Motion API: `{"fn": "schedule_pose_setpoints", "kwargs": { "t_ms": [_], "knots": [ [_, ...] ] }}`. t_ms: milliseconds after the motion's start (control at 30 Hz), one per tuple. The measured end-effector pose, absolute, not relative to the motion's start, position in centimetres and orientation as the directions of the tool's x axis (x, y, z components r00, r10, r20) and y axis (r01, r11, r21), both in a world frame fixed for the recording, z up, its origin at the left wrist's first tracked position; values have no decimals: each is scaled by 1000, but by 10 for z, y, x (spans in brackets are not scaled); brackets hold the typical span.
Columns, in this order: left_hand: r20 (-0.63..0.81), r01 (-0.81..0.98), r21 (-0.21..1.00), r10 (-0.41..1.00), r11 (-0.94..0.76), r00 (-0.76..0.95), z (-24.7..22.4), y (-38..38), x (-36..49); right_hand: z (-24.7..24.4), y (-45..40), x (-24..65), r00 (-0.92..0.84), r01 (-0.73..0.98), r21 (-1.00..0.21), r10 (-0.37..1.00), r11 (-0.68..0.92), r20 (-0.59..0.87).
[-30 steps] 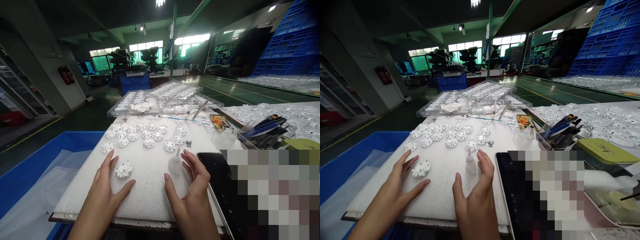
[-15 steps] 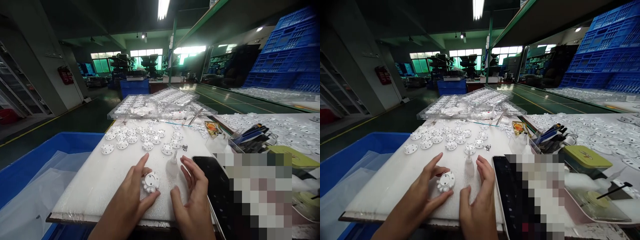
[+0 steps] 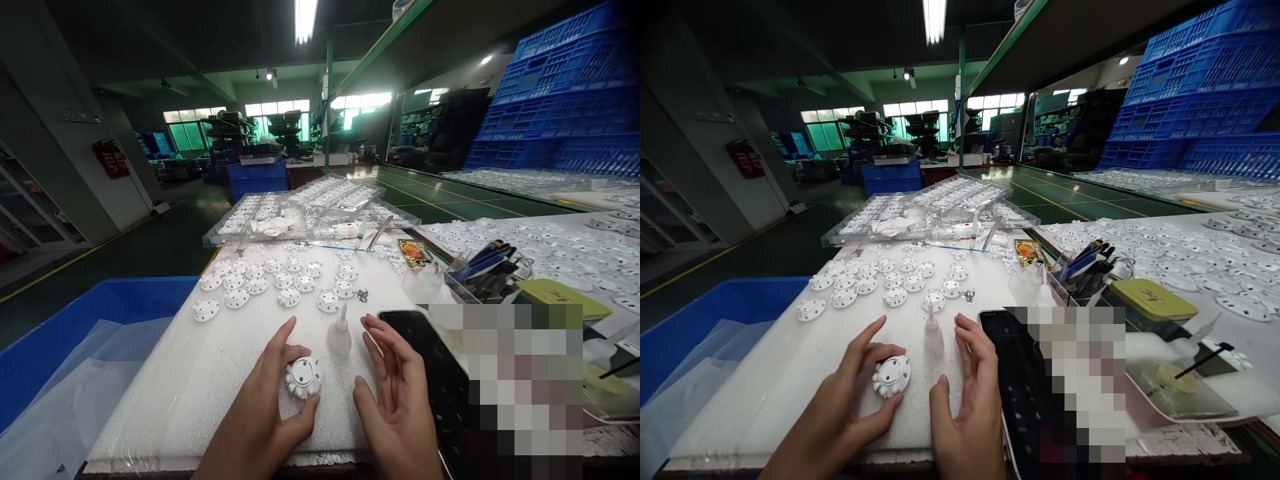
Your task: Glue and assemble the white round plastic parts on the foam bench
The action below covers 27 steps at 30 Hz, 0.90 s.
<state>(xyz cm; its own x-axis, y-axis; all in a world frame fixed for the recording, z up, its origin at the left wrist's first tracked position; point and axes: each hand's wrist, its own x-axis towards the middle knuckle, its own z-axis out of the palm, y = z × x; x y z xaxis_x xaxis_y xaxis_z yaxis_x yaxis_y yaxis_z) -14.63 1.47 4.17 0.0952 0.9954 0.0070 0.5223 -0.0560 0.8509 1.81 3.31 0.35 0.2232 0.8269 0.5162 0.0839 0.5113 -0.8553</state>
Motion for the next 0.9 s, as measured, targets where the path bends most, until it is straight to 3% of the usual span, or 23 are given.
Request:
{"fn": "schedule_pose_setpoints", "kwargs": {
  "t_ms": [133,267,400,600,900],
  "knots": [
    [-52,223,974,995,32,85,50,12,-153,13,28,21,190,229,-739,715,634,673],
    [-92,20,996,984,90,154,57,10,-157,22,28,25,-183,284,-638,693,716,697],
    [-35,172,985,976,-2,217,56,9,-155,26,34,28,-365,239,-607,650,758,667],
    [112,393,896,962,-206,248,53,9,-153,23,33,26,-349,290,-554,625,780,698],
    [323,482,787,923,-385,209,52,10,-155,20,31,26,-305,361,-531,635,767,710]
  ]
}}
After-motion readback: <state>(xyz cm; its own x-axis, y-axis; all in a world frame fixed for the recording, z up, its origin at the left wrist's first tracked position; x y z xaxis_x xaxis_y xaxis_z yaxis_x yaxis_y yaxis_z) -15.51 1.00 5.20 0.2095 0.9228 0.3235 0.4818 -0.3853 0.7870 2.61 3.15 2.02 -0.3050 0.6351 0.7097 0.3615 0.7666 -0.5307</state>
